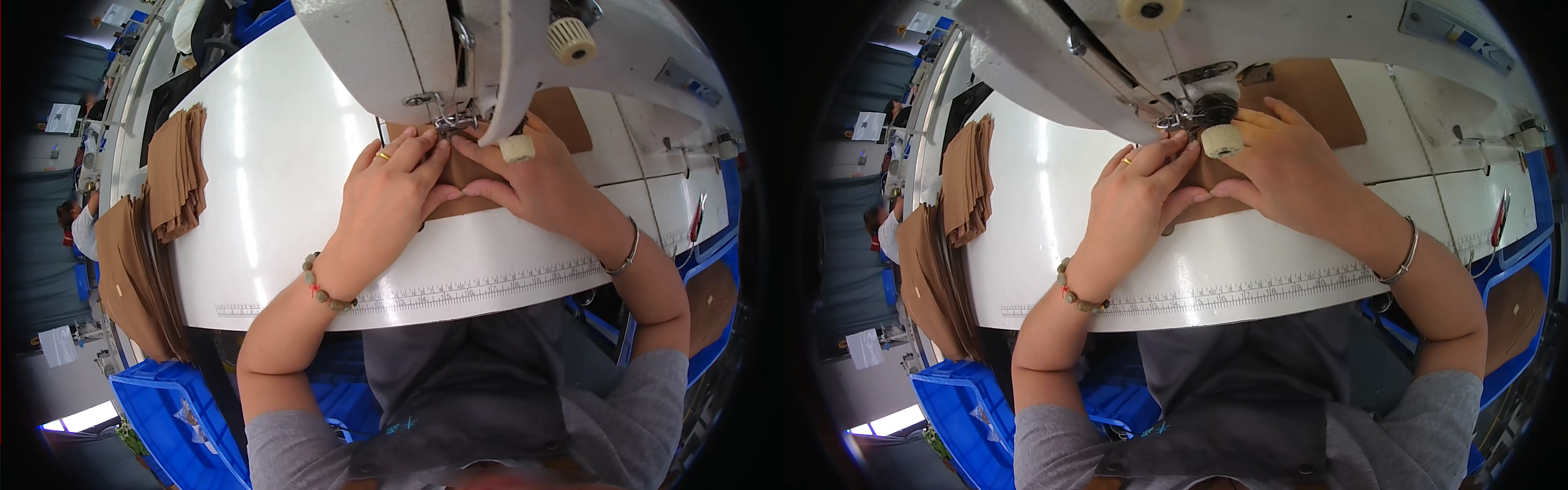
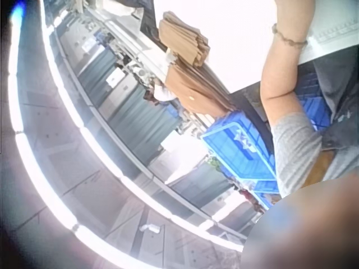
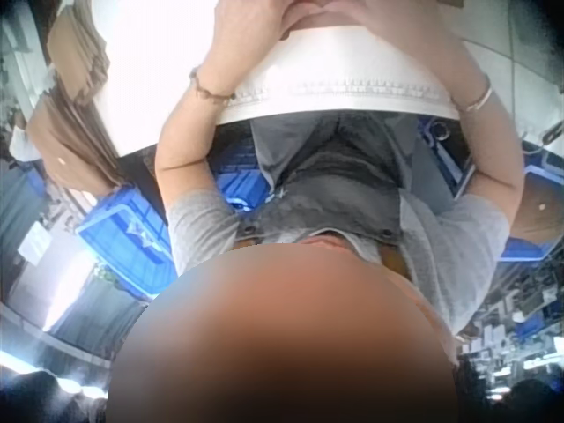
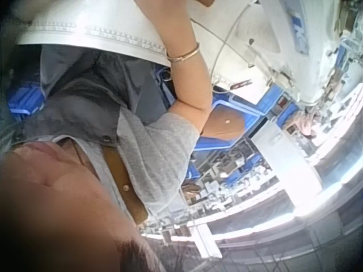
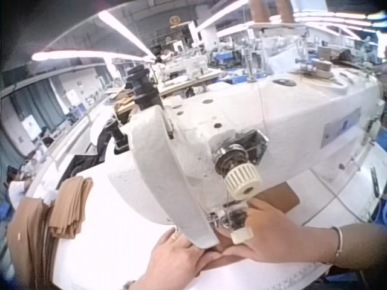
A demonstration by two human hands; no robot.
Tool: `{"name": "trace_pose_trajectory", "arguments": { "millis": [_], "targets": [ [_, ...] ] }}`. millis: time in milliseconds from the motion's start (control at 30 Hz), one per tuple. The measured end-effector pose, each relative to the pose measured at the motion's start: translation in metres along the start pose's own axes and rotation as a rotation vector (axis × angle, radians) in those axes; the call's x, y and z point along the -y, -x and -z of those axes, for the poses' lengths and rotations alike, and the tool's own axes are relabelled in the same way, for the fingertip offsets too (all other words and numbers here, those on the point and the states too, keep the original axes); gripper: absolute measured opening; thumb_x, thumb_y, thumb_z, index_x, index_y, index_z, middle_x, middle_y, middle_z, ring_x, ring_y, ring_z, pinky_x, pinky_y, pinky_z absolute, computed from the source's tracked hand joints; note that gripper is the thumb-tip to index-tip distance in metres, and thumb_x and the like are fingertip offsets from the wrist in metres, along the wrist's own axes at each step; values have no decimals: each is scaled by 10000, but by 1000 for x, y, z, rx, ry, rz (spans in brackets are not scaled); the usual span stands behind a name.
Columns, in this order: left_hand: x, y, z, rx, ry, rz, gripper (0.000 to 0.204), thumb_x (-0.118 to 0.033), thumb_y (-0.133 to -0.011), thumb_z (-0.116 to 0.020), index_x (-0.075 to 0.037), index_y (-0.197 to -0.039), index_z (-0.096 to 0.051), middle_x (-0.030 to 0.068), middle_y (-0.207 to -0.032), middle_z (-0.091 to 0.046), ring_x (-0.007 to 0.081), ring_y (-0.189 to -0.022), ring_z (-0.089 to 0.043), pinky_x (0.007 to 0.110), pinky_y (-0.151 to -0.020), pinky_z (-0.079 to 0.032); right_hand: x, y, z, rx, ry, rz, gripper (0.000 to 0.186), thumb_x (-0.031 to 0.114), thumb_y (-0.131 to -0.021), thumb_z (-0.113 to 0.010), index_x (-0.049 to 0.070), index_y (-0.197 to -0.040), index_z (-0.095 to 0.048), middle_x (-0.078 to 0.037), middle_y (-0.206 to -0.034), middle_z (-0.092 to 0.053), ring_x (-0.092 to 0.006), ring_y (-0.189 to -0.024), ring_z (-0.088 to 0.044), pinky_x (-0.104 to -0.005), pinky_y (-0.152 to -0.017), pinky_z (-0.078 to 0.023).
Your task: Sewing a zipper and components onto a leather piece using an industrial sewing machine.
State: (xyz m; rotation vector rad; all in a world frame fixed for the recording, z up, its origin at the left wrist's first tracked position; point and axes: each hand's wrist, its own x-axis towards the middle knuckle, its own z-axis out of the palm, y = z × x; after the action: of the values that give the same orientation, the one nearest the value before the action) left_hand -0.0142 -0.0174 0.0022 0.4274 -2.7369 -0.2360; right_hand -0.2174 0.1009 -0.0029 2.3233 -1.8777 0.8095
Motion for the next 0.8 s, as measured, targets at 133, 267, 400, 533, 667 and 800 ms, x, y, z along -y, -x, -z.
{"name": "trace_pose_trajectory", "arguments": {
  "millis": [133, 267, 400, 533, 667, 800],
  "targets": [
    [0, 1, -1, -20, -37, -16, 468, -362, -912, -712, -44, -1255, -724, 115, -1306, -686, 311, -1276, -621, 486, -1038, -487, 0, 1, -1, 14, -2, -14, 438, 316, -861, -764, 70, -1214, -685, -99, -1186, -701, -286, -1189, -624, -528, -1153, -398],
    [0, 1, -1, -9, -27, -6, 466, -368, -915, -708, -51, -1256, -725, 110, -1313, -685, 306, -1281, -619, 488, -1047, -483, -2, 1, -1, 5, -13, -2, 432, 316, -861, -764, 76, -1211, -684, -99, -1186, -695, -287, -1184, -623, -528, -1150, -401],
    [0, -1, 0, 1, -31, 15, 469, -378, -922, -701, -53, -1258, -724, 110, -1325, -683, 306, -1292, -613, 492, -1053, -480, -2, -1, 0, -4, -26, -4, 414, 311, -865, -762, 86, -1204, -685, -96, -1154, -695, -291, -1169, -626, -521, -1143, -409],
    [-1, -1, -1, -61, -95, 5, 486, -393, -868, -750, -92, -1249, -744, 71, -1273, -712, 261, -1097, -692, 424, -1028, -507, -5, -5, 6, 44, -58, -48, 365, 277, -885, -743, 75, -1185, -691, -98, -1133, -701, -298, -1146, -636, -498, -1144, -414],
    [-1, 0, -2, -73, -91, 10, 456, -388, -879, -747, -106, -1237, -747, 60, -1285, -709, 263, -1100, -689, 443, -1052, -494, -15, -5, 16, 19, 177, -193, 324, 248, -909, -716, 55, -1169, -701, -85, -1174, -712, -289, -1123, -653, -480, -1146, -413],
    [-1, 4, 0, -98, -143, 9, 403, -351, -896, -750, -110, -1220, -749, 59, -1286, -707, 273, -1169, -666, 475, -1090, -464, 0, 0, 19, 68, 330, -93, 361, 213, -919, -672, -35, -1180, -701, -154, -1172, -729, -287, -1133, -665, -478, -1153, -405]
  ]
}}
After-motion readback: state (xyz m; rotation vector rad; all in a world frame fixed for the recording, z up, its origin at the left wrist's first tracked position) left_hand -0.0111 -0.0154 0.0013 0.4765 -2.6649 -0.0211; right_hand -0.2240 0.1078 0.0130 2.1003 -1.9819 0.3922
